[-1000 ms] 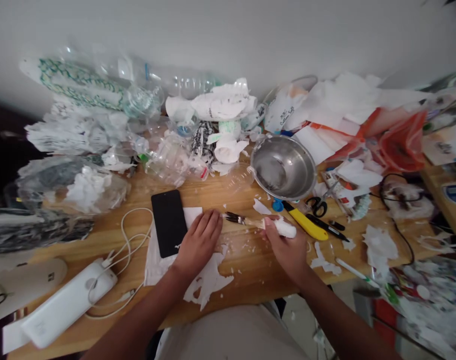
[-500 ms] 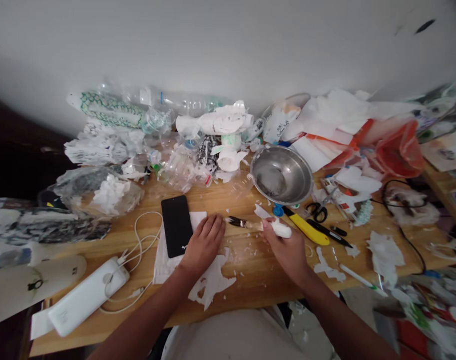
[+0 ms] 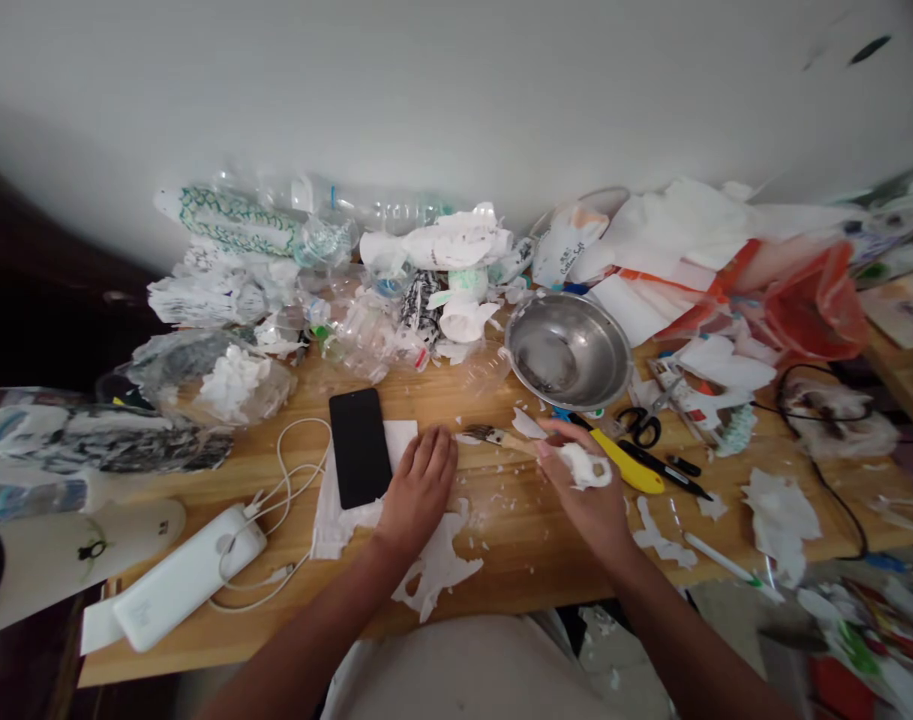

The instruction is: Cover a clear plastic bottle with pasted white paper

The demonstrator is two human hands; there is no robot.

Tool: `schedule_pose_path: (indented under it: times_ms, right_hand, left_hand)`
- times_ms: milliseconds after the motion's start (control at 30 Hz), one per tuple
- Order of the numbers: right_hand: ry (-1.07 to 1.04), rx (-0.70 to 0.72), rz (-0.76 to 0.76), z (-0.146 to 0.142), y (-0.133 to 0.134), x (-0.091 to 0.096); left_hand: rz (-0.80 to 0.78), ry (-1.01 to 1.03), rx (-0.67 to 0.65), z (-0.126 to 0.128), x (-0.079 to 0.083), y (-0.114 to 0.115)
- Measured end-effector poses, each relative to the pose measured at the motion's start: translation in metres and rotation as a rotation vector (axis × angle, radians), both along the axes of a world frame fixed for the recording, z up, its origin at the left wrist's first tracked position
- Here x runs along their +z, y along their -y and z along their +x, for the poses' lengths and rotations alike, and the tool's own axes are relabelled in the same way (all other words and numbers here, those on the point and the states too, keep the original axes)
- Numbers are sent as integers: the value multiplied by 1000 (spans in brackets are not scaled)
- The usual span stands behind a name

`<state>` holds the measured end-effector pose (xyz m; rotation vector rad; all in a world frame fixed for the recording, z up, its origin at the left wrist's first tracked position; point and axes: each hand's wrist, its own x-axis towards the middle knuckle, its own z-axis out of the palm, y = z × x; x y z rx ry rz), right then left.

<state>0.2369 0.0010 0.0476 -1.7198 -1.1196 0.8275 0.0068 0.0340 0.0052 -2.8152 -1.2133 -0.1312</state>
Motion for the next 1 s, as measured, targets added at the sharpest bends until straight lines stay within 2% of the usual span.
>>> schedule_pose_path:
  times_ms: [167, 400, 600, 700, 767, 900, 1000]
  right_hand:
    - [134, 140, 93, -6, -1, -5]
    - [263, 355, 193, 7, -5, -13]
    - [329, 379, 251, 22, 2, -6]
    - [336, 328, 302, 21, 6, -2]
    - [324, 341, 314, 16, 6, -3]
    - [298, 447, 259, 6, -2, -11]
    - [297, 454, 208, 9, -4, -14]
  left_hand:
    - [-15, 3, 35, 3, 0, 3]
    - [-25, 0, 33, 3, -1, 2]
    - [-21, -3, 25, 2, 0, 2]
    - [-20, -1, 26, 2, 0, 2]
    - [-21, 1, 28, 2, 0, 2]
    - [-26, 3, 31, 2, -2, 1]
    - [-31, 6, 31, 2, -2, 1]
